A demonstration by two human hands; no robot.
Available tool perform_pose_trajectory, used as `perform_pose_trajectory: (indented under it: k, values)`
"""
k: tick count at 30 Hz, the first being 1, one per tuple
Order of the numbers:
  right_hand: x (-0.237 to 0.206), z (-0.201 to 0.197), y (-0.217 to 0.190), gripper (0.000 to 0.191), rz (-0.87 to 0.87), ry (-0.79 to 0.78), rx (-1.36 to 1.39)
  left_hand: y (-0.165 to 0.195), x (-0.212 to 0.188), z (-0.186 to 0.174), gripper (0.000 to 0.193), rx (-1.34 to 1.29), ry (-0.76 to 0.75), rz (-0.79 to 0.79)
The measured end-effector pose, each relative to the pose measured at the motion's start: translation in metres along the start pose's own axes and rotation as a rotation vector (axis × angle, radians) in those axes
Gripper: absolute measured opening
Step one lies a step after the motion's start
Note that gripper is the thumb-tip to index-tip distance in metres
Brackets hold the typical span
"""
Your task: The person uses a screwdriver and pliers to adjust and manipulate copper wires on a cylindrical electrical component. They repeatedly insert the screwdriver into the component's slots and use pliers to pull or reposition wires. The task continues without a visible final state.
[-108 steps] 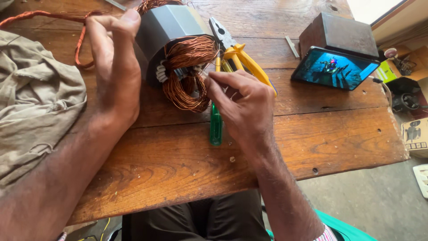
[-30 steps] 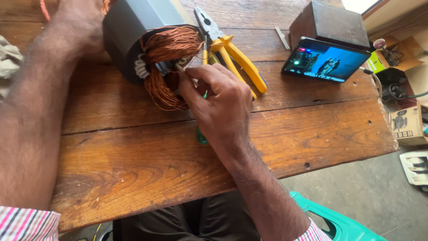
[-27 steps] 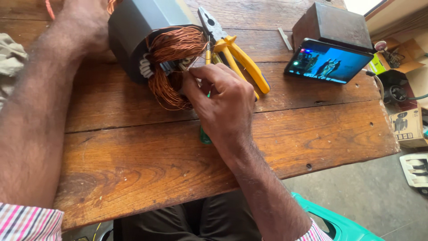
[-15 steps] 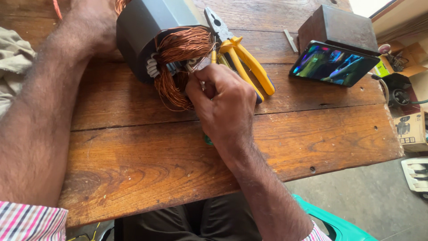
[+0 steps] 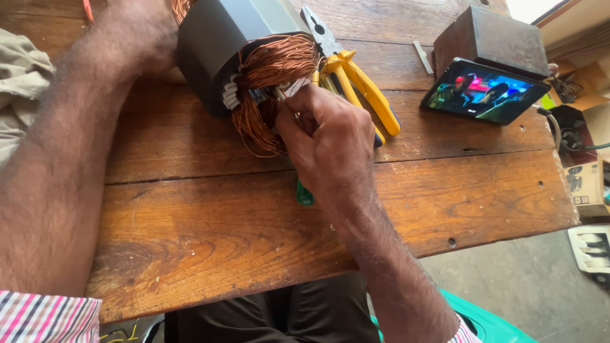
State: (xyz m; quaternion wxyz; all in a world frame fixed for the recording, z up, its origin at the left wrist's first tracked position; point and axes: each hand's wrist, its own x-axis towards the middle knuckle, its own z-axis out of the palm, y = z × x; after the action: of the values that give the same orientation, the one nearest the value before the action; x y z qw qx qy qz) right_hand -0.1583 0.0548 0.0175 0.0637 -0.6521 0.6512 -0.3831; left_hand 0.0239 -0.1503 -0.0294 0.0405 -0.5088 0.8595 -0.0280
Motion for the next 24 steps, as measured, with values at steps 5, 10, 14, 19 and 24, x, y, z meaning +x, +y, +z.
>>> perform_pose_trajectory:
  k: [5, 10, 14, 19, 24]
  values:
    - [-0.001, 0.0, 0.0, 0.012, -0.069, 0.029, -0.011, -0.008, 0.002, 0.0, 0.041, 0.063, 0.069, 0.079]
    - [-0.001, 0.0, -0.002, 0.016, -0.034, 0.035, -0.327, -0.003, -0.023, -0.025, 0.04, -0.499, 0.064, -0.022]
    - [0.001, -0.001, 0.002, 0.014, -0.009, 0.024, -0.212, 0.003, -0.041, -0.04, 0.04, -0.54, 0.17, 0.107]
    - [0.003, -0.001, 0.009, 0.009, -0.063, 0.051, -0.029, -0.018, -0.05, -0.036, 0.035, -0.719, 0.284, 0.024]
    - [0.009, 0.006, 0.018, 0.011, -0.013, 0.004, -0.045, -0.033, -0.055, -0.021, 0.03, -0.844, 0.427, -0.044]
